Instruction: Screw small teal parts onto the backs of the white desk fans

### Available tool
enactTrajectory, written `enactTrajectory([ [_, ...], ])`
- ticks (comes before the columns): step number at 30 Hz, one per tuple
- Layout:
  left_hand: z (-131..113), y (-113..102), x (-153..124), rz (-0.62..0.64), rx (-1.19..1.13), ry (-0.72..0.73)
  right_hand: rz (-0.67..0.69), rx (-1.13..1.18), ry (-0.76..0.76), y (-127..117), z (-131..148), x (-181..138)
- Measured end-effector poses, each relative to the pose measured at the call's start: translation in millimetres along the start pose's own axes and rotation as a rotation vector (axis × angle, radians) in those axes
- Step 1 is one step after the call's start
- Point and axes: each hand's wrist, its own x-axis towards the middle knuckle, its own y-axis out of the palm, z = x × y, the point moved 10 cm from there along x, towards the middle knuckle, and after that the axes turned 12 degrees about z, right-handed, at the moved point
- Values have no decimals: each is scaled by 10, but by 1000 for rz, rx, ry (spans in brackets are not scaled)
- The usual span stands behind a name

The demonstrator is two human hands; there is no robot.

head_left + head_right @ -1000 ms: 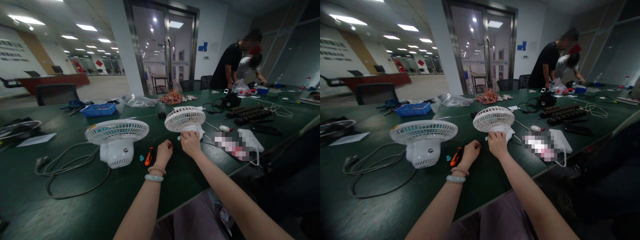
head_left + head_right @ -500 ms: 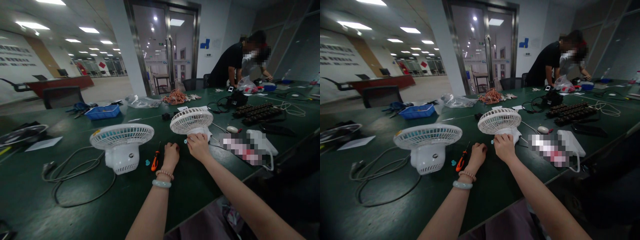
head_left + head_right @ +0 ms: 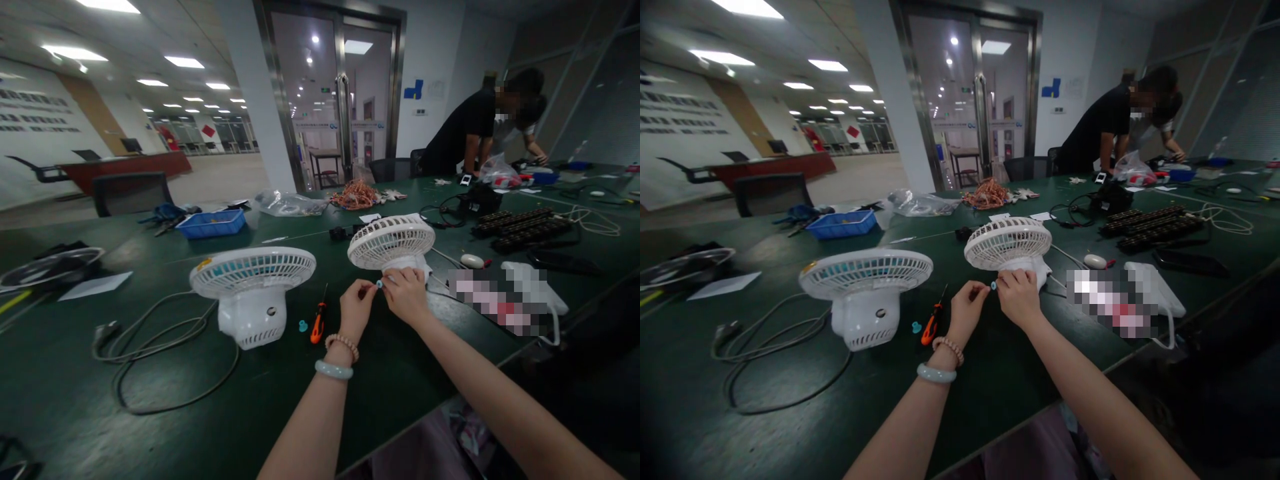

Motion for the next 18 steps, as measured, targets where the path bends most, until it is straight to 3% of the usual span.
enactTrajectory([
  [7, 46, 122, 90, 21, -192, -18, -23, -7, -11, 15, -11, 12],
  [18, 150, 124, 134, 27, -267, -13, -44, 1, -17, -12, -5, 15],
])
